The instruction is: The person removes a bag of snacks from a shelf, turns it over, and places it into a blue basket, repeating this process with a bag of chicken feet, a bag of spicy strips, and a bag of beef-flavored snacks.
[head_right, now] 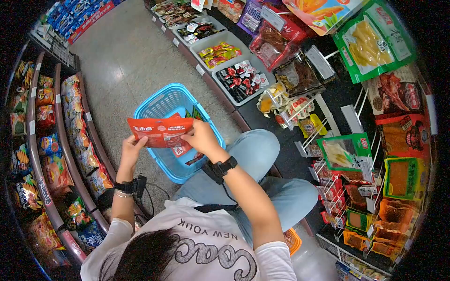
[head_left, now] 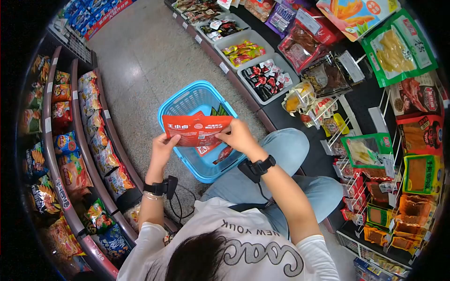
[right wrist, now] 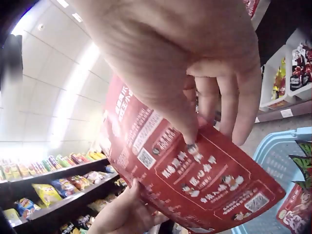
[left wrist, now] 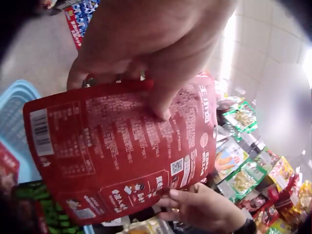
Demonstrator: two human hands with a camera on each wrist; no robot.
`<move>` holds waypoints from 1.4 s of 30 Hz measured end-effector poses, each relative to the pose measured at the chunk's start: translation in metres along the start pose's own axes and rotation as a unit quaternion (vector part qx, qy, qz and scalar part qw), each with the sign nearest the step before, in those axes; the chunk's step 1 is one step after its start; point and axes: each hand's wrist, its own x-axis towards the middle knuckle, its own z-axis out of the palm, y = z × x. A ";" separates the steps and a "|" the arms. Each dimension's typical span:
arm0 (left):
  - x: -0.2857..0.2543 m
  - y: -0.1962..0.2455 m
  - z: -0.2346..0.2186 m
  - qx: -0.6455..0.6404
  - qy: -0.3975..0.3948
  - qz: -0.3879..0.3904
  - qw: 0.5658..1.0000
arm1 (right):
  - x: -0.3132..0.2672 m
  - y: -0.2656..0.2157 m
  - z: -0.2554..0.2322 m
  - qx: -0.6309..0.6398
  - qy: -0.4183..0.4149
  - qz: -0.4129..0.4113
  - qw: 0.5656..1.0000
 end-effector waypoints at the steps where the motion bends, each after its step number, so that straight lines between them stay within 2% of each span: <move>1: 0.003 -0.014 -0.003 -0.003 0.005 -0.013 1.000 | 0.003 0.006 0.005 0.017 -0.002 -0.016 1.000; 2: 0.007 -0.026 -0.006 0.005 0.001 -0.027 1.000 | 0.004 0.011 0.010 0.035 -0.004 -0.032 0.999; 5: 0.021 -0.068 -0.017 0.036 -0.002 -0.006 0.999 | 0.010 0.025 0.023 0.062 0.008 -0.073 0.995; 9: 0.029 -0.072 -0.015 0.034 -0.023 -0.079 0.996 | 0.015 0.029 0.027 0.063 -0.016 -0.069 0.996; 10: 0.031 -0.079 -0.015 0.050 -0.024 -0.072 0.996 | 0.016 0.030 0.028 0.070 -0.028 -0.061 0.995; 12: 0.039 -0.107 -0.013 0.082 -0.027 -0.056 0.995 | 0.018 0.038 0.037 -0.001 -0.025 -0.075 0.997; 15: 0.050 -0.137 -0.008 0.062 -0.071 -0.104 0.990 | 0.020 0.035 0.048 -0.142 -0.028 -0.068 0.987; 16: 0.052 -0.143 -0.005 0.055 -0.079 -0.153 0.984 | 0.024 0.043 0.055 -0.184 -0.037 -0.061 0.980; 20: 0.065 -0.168 0.001 0.133 -0.136 -0.081 0.978 | 0.033 0.052 0.063 -0.269 -0.090 -0.017 0.959; 23: 0.078 -0.155 0.007 0.186 -0.124 -0.183 0.957 | 0.045 0.073 0.078 -0.297 -0.118 0.034 0.947; 26: 0.104 -0.187 0.003 0.209 -0.039 -0.132 0.968 | 0.051 0.071 0.083 -0.307 -0.144 0.083 0.937; 29: 0.137 -0.216 0.001 0.277 -0.004 -0.169 0.946 | 0.057 0.076 0.087 -0.315 -0.161 0.125 0.927; 32: 0.167 -0.280 -0.006 0.296 0.001 -0.165 0.941 | 0.060 0.094 0.090 -0.295 -0.176 0.168 0.924; 35: 0.191 -0.293 0.005 0.245 0.033 -0.280 0.927 | 0.063 0.101 0.086 -0.284 -0.182 0.205 0.919; 36: 0.195 -0.280 0.010 0.199 0.028 -0.303 0.932 | 0.064 0.102 0.083 -0.284 -0.184 0.204 0.919; 39: 0.207 -0.282 0.012 0.376 0.057 -0.161 0.911 | 0.067 0.114 0.086 -0.278 -0.181 0.213 0.919; 40: 0.219 -0.297 0.004 0.323 0.037 -0.193 0.926 | 0.068 0.118 0.087 -0.274 -0.180 0.215 0.920; 42: 0.228 -0.316 -0.004 0.370 0.050 -0.168 0.912 | 0.071 0.123 0.091 -0.273 -0.163 0.205 0.926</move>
